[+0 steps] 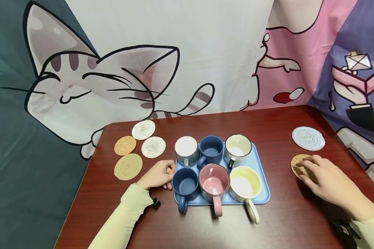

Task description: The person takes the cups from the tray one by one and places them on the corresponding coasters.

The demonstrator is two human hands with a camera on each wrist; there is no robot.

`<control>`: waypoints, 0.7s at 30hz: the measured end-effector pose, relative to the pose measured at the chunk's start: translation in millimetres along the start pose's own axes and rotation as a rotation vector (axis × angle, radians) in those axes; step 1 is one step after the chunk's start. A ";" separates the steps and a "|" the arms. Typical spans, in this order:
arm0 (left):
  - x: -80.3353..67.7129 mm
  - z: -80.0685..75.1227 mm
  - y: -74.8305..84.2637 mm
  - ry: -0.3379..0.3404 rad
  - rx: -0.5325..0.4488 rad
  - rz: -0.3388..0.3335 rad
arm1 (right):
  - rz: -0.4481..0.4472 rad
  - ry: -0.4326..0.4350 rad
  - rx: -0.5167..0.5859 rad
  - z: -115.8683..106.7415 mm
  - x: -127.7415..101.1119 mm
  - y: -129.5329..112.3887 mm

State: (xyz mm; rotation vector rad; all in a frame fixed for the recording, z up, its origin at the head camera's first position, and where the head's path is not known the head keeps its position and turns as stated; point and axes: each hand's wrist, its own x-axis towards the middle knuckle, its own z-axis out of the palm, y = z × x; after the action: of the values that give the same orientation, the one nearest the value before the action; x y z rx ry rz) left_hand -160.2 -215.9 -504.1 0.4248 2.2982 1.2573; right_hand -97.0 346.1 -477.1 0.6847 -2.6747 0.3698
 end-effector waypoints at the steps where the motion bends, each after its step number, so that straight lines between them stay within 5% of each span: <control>1: 0.4 -0.1 0.1 -0.001 -0.001 0.003 | 0.004 0.001 -0.002 -0.7 -3.8 3.1; 9: -0.1 -0.2 0.3 -0.004 -0.009 -0.013 | 0.033 -0.022 -0.026 -3.0 -24.2 15.7; 21: 1.8 -0.1 -3.2 -0.004 -0.011 0.006 | -0.040 -0.017 -0.009 5.8 -19.8 12.0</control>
State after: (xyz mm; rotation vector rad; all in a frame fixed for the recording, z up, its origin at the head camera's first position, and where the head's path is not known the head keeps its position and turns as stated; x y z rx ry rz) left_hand -161.8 -216.8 -507.2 0.4295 2.2873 1.2705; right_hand -88.4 362.5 -492.1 0.7404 -2.6733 0.3429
